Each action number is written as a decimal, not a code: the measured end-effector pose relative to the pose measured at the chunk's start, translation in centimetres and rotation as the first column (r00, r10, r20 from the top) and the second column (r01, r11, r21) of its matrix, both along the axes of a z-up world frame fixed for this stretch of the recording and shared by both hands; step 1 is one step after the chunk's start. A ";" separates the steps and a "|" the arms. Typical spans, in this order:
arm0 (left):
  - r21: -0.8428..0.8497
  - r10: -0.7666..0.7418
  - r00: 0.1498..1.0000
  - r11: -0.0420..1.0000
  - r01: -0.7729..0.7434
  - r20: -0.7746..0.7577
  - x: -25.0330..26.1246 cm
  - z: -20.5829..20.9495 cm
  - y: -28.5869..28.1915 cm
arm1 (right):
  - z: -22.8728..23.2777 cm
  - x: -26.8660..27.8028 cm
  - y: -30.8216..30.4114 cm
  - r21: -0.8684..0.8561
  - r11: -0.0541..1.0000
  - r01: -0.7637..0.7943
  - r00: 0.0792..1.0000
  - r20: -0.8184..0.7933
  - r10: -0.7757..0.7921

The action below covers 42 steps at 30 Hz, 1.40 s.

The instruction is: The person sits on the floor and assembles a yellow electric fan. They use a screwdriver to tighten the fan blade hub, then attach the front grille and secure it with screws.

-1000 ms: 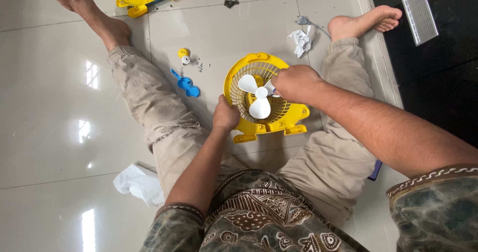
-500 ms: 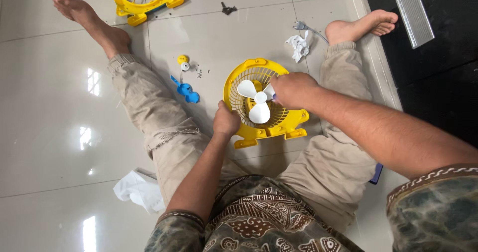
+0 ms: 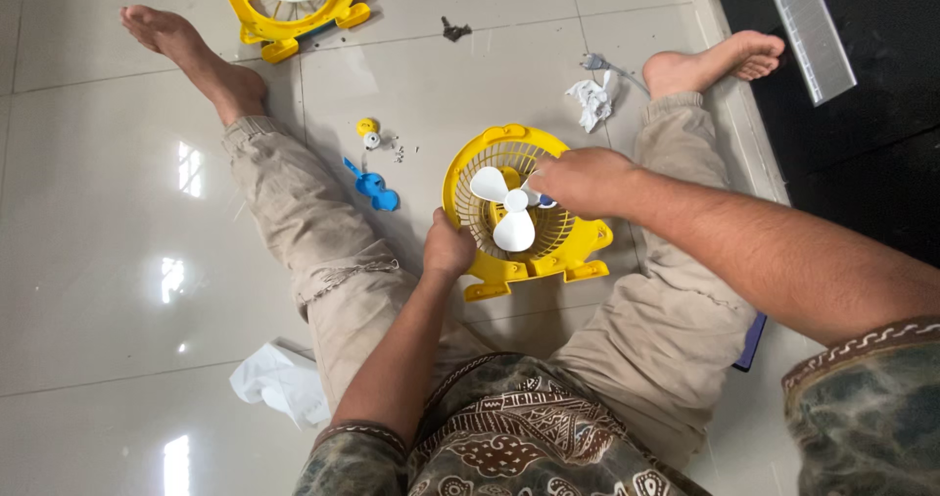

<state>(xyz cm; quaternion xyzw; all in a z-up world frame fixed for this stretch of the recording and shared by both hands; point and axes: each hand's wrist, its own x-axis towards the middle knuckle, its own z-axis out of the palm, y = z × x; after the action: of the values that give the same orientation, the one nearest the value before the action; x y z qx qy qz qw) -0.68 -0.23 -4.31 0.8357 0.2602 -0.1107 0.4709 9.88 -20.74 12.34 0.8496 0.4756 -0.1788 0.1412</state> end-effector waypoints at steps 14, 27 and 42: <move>-0.024 0.011 0.999 1.000 -0.010 0.039 -0.4 -0.2 0.2 | -0.5 -0.5 -0.2 0.156 0.986 -0.063 0.995 0.087 0.049; -0.038 0.044 0.997 0.998 -0.042 0.067 -0.6 -1.3 0.1 | -1.0 -0.4 0.2 0.213 0.977 -0.029 0.999 0.022 0.025; -0.020 0.034 0.998 0.999 -0.033 0.051 -0.2 -1.6 0.0 | -0.1 -0.4 0.7 0.172 0.976 -0.134 0.990 0.075 0.123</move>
<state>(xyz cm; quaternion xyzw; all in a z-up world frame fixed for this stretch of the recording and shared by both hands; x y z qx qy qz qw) -0.92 -0.22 -5.89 0.8291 0.2610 -0.0840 0.4872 9.44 -20.04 12.26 0.8316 0.5386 -0.0994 0.0918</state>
